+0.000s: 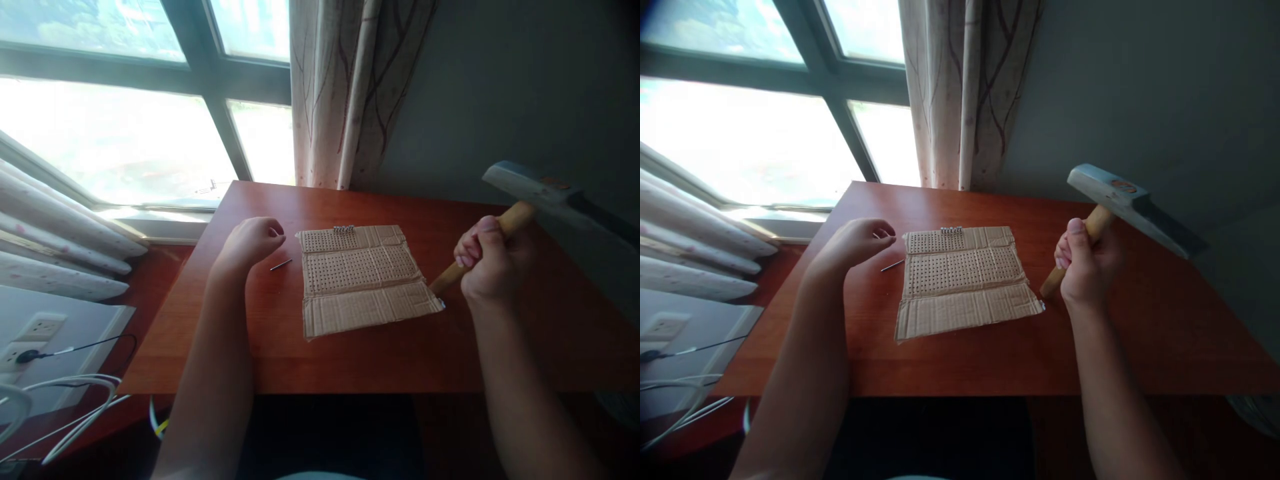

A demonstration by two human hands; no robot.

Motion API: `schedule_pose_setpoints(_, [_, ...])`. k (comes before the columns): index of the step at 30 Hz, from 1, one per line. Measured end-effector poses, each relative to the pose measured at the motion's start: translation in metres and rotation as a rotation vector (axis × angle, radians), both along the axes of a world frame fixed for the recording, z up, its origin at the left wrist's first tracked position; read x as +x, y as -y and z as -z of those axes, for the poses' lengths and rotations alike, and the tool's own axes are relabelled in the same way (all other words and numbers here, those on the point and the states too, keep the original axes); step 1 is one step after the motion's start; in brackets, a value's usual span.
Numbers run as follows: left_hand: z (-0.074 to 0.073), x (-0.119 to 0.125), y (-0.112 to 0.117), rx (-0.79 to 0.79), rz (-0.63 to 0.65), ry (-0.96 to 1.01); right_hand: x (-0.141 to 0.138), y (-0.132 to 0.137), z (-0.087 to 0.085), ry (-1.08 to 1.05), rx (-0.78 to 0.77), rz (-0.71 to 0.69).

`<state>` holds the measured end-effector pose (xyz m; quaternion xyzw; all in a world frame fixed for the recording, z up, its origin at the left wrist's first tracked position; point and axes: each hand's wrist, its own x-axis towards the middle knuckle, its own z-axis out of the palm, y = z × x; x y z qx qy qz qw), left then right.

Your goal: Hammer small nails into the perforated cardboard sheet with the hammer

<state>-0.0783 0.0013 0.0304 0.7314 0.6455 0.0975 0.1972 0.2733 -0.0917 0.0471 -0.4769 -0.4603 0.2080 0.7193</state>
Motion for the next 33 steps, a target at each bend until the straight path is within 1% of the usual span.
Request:
schedule_pose_setpoints(4, [0.0, -0.001, 0.004, -0.155, 0.132, -0.132, 0.003, 0.003, 0.002, -0.013, 0.004, -0.016])
schedule_pose_setpoints(8, [0.004, 0.004, 0.004, -0.219, 0.184, -0.205, 0.002, 0.003, 0.005, -0.012, 0.016, -0.006])
schedule_pose_setpoints(10, [0.006, 0.005, 0.004, -0.21, 0.183, -0.212, 0.001, 0.004, 0.005, -0.013, 0.021, 0.003])
schedule_pose_setpoints(15, [0.011, 0.004, 0.002, -0.149, 0.134, -0.199, -0.001, 0.005, 0.005, 0.013, 0.005, 0.035])
schedule_pose_setpoints(20, [0.016, 0.003, 0.001, -0.06, 0.143, -0.22, 0.0, 0.007, 0.005, 0.034, 0.0, 0.044])
schedule_pose_setpoints(27, [0.019, 0.012, 0.0, -0.038, 0.132, -0.284, -0.002, 0.007, 0.006, 0.031, 0.011, 0.038])
schedule_pose_setpoints(31, [0.021, 0.012, -0.001, -0.023, 0.127, -0.277, -0.003, 0.008, 0.006, 0.027, 0.012, 0.019])
schedule_pose_setpoints(33, [0.024, 0.011, -0.002, 0.012, 0.12, -0.261, -0.004, 0.008, 0.006, 0.032, 0.007, 0.019])
